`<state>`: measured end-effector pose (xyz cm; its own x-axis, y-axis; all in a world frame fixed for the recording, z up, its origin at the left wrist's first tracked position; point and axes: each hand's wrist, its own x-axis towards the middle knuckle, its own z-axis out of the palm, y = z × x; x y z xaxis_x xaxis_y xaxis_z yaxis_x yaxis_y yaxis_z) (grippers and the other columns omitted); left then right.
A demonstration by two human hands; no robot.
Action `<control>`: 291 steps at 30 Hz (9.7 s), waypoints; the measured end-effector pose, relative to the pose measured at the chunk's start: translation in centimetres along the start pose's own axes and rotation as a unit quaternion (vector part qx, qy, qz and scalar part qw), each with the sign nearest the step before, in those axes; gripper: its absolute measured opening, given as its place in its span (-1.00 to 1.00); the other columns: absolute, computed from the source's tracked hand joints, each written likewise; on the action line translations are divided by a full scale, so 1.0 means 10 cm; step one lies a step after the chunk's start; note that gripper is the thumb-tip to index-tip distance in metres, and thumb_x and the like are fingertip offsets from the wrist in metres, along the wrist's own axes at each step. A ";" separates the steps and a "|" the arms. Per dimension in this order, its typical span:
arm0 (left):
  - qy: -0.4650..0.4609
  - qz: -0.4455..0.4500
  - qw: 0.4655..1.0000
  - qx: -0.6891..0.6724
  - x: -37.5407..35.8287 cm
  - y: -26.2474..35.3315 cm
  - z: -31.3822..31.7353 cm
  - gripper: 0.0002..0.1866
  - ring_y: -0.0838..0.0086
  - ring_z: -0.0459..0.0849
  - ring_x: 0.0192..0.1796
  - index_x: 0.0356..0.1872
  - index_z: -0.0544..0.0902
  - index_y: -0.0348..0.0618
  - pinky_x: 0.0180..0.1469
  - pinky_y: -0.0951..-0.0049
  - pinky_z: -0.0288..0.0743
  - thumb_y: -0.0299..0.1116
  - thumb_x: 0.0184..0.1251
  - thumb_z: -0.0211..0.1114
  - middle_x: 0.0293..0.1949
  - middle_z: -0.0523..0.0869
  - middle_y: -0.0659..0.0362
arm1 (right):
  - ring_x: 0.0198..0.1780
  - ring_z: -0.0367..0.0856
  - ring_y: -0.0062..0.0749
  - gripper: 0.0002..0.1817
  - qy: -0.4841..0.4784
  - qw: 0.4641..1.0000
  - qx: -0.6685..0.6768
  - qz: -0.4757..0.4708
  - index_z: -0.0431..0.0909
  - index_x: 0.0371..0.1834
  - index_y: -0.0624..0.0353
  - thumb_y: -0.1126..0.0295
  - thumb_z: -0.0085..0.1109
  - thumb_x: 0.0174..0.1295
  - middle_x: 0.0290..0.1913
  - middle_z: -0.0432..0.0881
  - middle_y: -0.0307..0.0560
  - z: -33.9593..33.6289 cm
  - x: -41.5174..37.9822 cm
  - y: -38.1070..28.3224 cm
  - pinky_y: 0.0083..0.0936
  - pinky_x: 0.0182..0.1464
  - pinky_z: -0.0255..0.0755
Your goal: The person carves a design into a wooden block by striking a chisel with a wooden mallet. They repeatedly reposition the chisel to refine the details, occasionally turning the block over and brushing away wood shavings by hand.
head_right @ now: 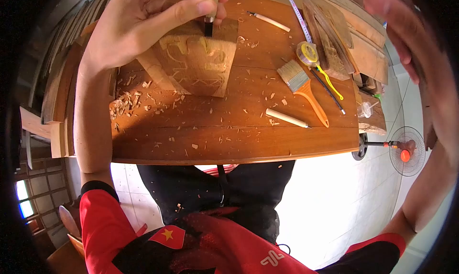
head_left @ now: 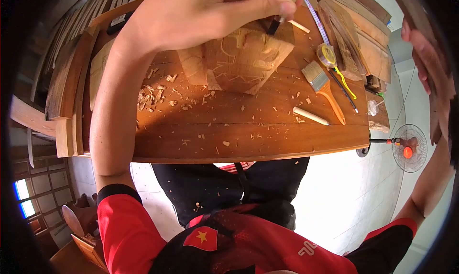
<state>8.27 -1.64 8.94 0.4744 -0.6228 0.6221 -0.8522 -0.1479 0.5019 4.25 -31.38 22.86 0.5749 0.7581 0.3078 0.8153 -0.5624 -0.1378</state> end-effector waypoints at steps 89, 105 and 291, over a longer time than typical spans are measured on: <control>-0.043 -0.127 0.982 -0.135 0.02 0.27 -0.14 -0.50 0.30 0.76 -0.01 0.20 0.65 -0.26 0.09 0.26 0.69 0.01 0.71 0.05 -0.06 0.78 -0.02 | -0.73 0.39 -0.74 -0.76 0.205 0.943 0.263 0.013 0.53 0.04 0.39 0.48 0.29 0.44 -0.38 0.73 -0.04 0.78 0.15 0.01 -0.77 -0.72 0.32; -0.040 -0.103 0.987 -0.117 0.05 0.07 -0.01 -0.65 0.35 0.77 0.12 0.18 0.66 -0.30 0.18 0.33 0.67 -0.22 0.67 0.17 0.05 0.79 0.03 | -0.68 0.22 -0.75 -0.72 0.400 0.819 0.362 0.197 0.54 0.17 0.41 0.46 0.17 0.51 -0.32 0.57 -0.17 1.03 -0.37 -0.06 -0.71 -0.67 0.13; -0.111 -0.026 0.993 0.034 0.02 0.11 -0.05 -0.79 0.25 0.75 0.00 -0.07 0.69 -0.29 0.09 0.27 0.69 -0.42 0.35 0.28 0.03 0.75 -0.02 | -0.69 0.27 -0.79 -0.64 0.240 0.845 0.457 0.141 0.50 0.25 0.38 0.42 0.24 0.49 -0.27 0.59 -0.17 1.05 -0.05 -0.23 -0.73 -0.67 0.13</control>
<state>7.51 -1.50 9.93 0.4638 -0.7658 0.4454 -0.8448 -0.2309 0.4826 2.87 -27.00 13.16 0.8402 0.2917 0.4571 0.4888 -0.0428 -0.8713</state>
